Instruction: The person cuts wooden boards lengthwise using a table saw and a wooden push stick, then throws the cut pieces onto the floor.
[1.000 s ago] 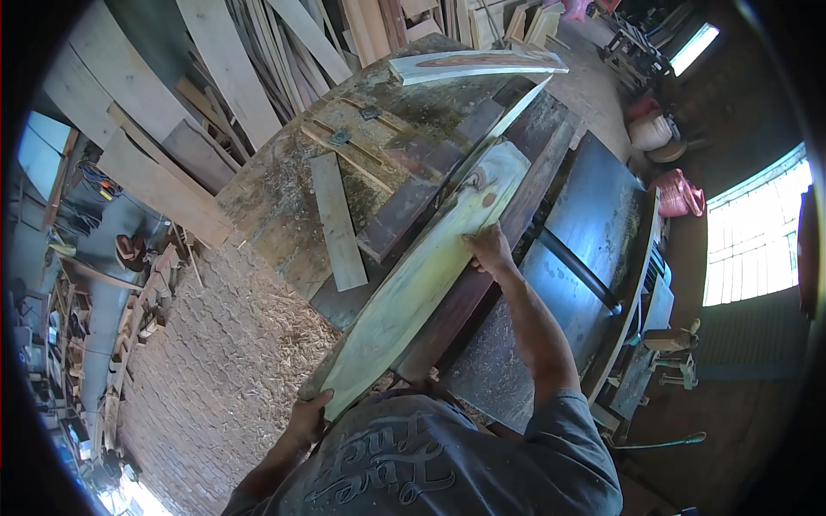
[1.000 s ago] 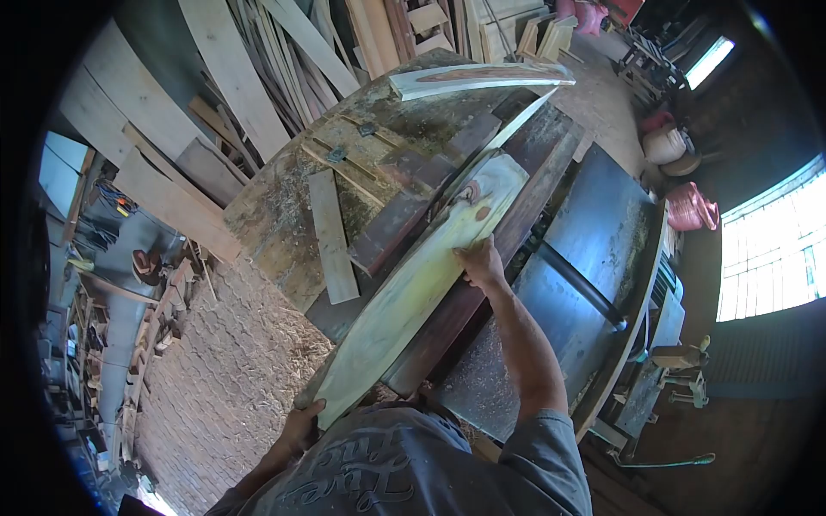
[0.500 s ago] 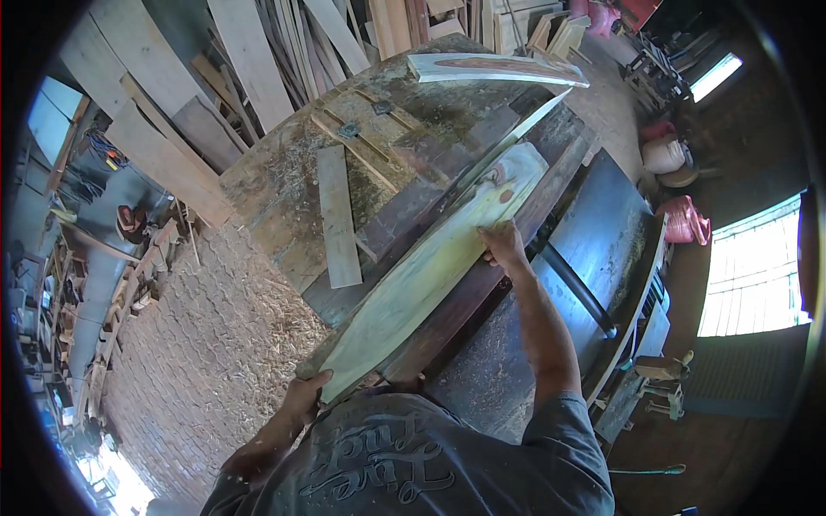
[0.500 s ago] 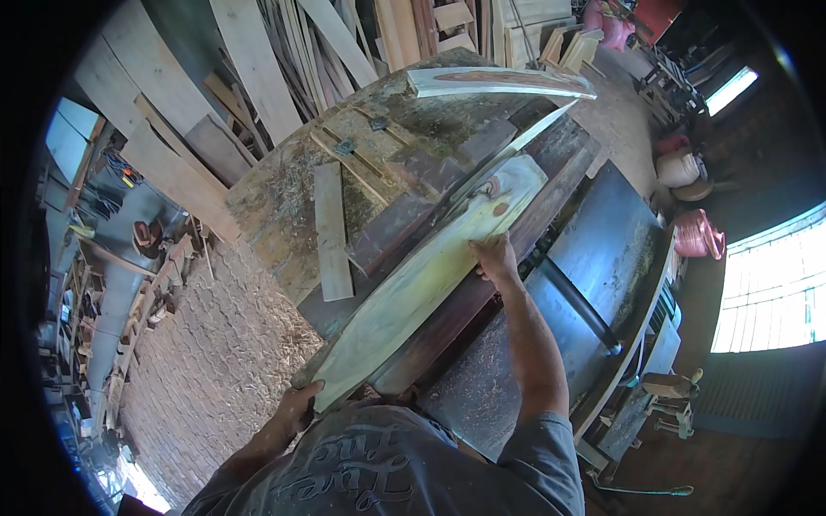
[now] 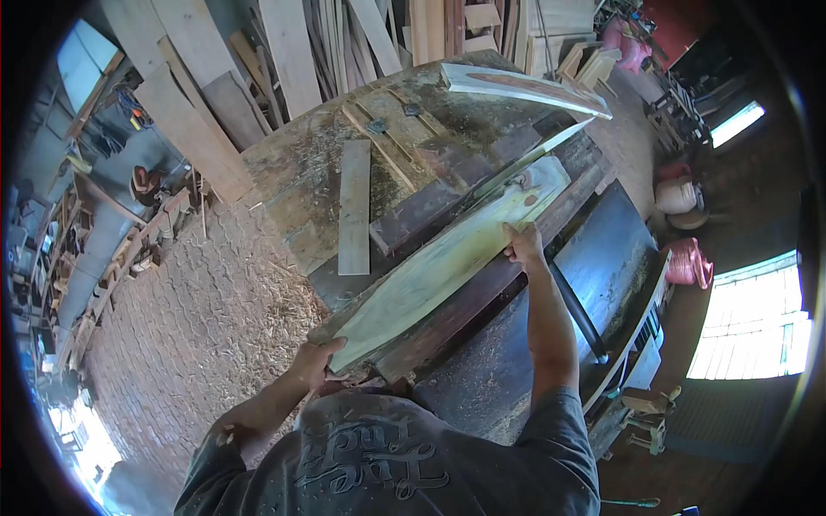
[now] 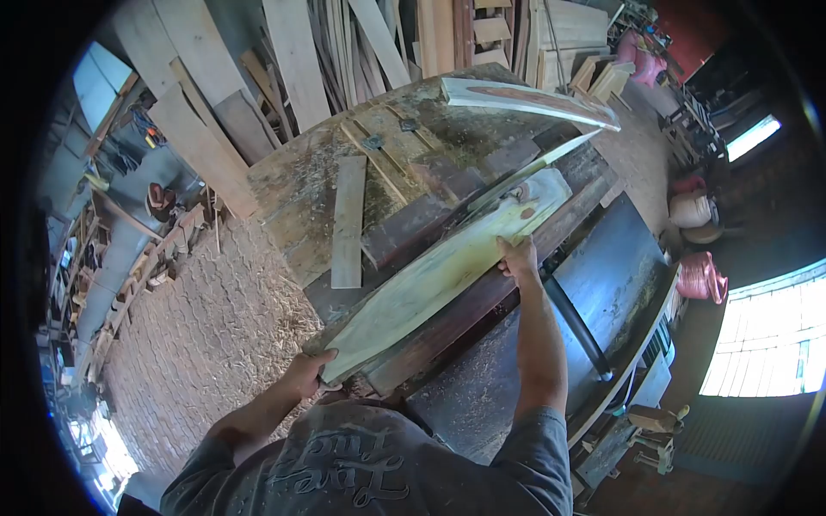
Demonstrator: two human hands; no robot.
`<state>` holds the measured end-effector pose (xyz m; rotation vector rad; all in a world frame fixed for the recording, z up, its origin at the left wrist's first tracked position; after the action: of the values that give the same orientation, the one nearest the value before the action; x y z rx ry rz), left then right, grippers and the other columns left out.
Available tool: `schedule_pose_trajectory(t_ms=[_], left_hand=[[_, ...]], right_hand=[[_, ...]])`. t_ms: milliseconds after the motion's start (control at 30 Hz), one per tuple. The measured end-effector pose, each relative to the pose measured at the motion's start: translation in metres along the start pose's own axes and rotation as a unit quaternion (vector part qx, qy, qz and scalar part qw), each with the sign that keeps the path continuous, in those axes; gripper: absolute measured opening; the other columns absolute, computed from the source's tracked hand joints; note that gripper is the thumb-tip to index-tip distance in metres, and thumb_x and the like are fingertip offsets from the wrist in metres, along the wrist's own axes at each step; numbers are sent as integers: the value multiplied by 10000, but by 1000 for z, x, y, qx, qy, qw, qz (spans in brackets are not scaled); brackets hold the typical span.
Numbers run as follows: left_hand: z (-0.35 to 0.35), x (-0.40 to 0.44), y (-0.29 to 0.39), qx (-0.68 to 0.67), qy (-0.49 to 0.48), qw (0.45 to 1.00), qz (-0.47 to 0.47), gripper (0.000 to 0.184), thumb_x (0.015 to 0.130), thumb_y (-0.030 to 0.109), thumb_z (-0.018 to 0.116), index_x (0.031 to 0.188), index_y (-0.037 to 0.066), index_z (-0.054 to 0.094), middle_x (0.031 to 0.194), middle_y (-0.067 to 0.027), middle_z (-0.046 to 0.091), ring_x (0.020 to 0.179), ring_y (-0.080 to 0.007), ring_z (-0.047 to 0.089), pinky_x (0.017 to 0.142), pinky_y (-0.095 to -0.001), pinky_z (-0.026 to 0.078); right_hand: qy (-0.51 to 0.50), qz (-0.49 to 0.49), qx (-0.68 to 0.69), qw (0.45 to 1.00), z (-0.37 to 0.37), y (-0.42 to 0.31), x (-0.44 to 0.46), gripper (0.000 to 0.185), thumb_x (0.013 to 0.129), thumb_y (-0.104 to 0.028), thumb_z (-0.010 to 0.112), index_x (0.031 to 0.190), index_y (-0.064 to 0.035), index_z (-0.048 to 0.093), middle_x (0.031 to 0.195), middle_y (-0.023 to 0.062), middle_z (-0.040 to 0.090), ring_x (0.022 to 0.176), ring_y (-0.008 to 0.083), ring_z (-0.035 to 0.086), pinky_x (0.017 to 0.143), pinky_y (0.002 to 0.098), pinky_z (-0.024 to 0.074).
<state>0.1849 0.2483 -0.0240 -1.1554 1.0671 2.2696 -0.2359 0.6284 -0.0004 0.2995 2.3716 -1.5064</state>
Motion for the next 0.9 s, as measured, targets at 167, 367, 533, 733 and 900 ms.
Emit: schedule_pose_trajectory(t_ms=[167,367,533,733,900], left_hand=[[8,-4,-4,27,26,999,20,552,979,323,794,1424,66,592,1303,-147,680,1138,-359,698,854,-699,581],[-16,-22,-9,203,43,974,-92,831,974,636,707,1369,-83,572,1098,-237,728,847,-379,785,644,-543,669],[3,-47,17,403,11,907,-122,822,1050,683,517,1206,-106,689,931,-200,793,775,-305,796,582,-398,627],[19,-39,31,452,8,883,-130,889,1052,724,395,1077,-88,755,984,-223,808,874,-384,794,640,-481,596],[40,-31,41,481,-6,863,-155,872,1059,712,411,951,-73,775,888,-219,796,830,-361,791,674,-468,613]], right_hand=[[79,-36,-55,995,18,35,5,856,862,-413,882,1464,26,461,962,165,750,663,252,729,525,398,598],[-6,-24,-54,998,108,27,-156,1312,826,-414,897,1663,111,34,1075,242,743,706,281,754,584,388,621],[-2,-18,-1,1000,129,37,-174,1052,901,-296,849,1618,39,155,912,139,717,556,200,682,462,336,544],[-13,-36,-17,999,124,39,-158,1191,910,-296,850,1669,81,13,964,183,719,635,238,706,529,361,572],[-15,-29,10,999,114,36,-142,1150,913,-249,849,1661,80,40,975,186,715,630,226,691,524,355,565]])
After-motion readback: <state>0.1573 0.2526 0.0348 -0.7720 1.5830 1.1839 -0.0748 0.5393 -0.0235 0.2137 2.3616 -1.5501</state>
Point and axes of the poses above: each hand's wrist, its own x-axis towards the middle knuckle, its own z-axis out of the palm, y = z × x, the point moved 3 cm from there along x, towards the middle knuckle
